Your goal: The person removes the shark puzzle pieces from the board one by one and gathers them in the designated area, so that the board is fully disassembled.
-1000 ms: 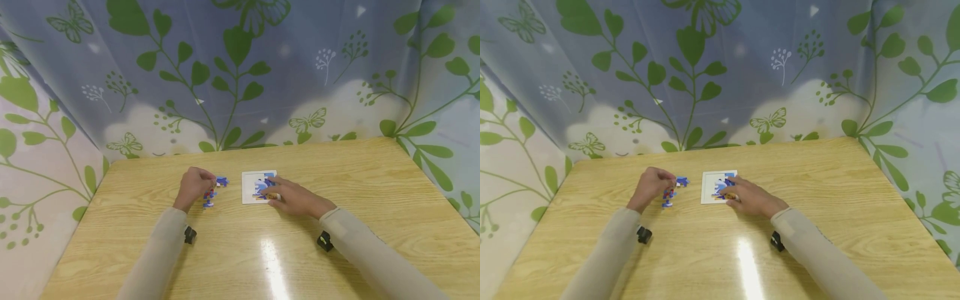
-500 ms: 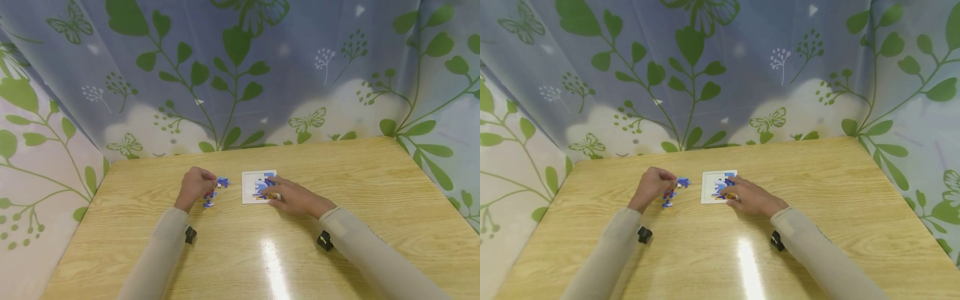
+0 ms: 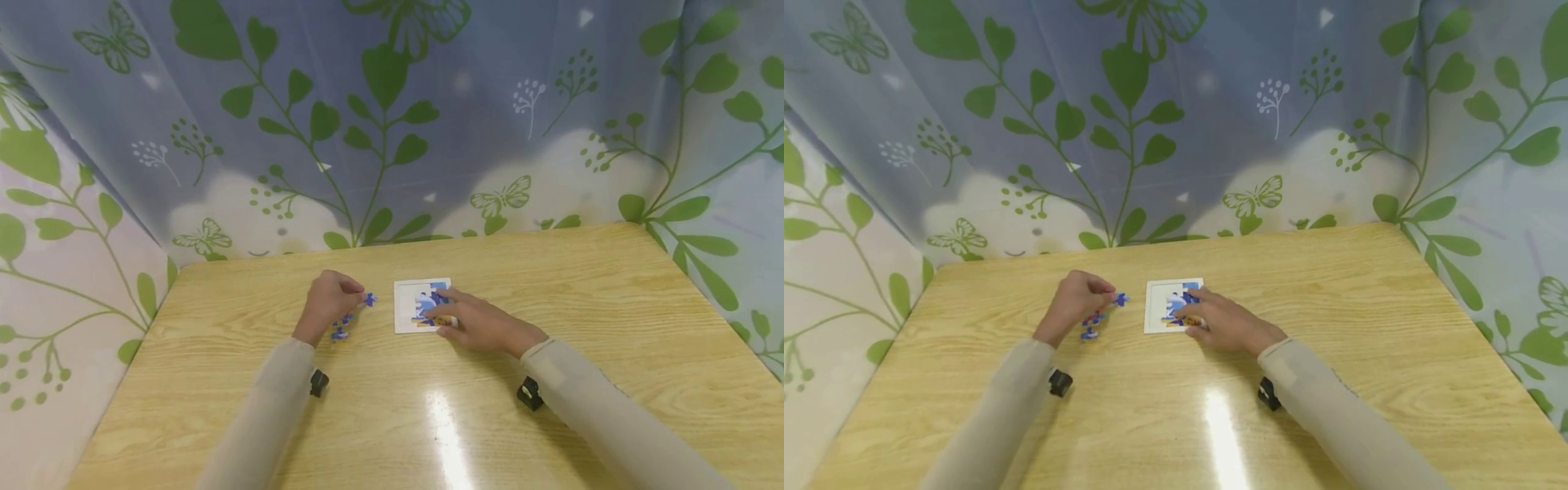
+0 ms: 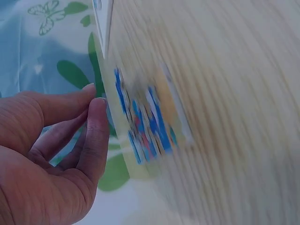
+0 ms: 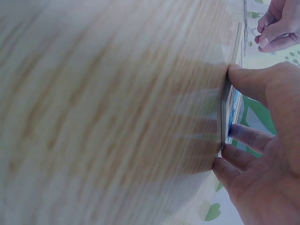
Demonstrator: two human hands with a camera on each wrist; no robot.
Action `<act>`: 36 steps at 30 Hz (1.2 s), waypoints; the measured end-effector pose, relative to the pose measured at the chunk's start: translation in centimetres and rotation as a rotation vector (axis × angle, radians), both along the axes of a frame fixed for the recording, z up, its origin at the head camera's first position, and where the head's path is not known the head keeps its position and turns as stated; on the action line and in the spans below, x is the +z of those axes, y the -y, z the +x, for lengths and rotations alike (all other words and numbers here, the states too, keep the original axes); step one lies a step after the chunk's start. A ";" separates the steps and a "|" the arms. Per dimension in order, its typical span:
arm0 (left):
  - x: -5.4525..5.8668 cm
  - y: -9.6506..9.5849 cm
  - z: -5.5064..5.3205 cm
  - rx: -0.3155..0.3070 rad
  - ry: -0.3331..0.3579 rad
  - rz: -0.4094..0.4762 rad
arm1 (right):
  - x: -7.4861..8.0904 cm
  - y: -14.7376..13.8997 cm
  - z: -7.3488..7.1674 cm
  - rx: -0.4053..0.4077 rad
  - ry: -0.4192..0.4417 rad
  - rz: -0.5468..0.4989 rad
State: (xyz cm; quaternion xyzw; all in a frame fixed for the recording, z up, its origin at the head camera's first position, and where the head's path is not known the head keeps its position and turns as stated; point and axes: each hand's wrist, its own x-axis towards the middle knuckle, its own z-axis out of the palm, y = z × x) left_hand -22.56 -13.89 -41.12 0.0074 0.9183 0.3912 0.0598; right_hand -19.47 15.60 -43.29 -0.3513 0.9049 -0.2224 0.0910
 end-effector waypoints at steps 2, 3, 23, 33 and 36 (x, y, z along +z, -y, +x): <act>0.0 -0.8 -0.1 -0.025 -0.013 -0.019 | 0.0 0.0 0.0 -0.001 0.001 0.002; 0.0 -1.2 -0.1 -0.035 -0.019 -0.020 | 0.1 0.0 0.0 -0.002 0.002 0.002; -1.2 -8.9 -0.2 -0.181 -0.001 -0.089 | 0.0 0.0 -0.2 0.002 0.015 -0.010; -1.1 -9.1 -0.2 -0.165 -0.025 -0.080 | 0.5 -0.2 0.1 0.038 -0.049 0.012; -1.0 -9.1 -0.2 -0.161 -0.019 -0.089 | 0.5 -0.3 0.3 0.044 -0.045 -0.008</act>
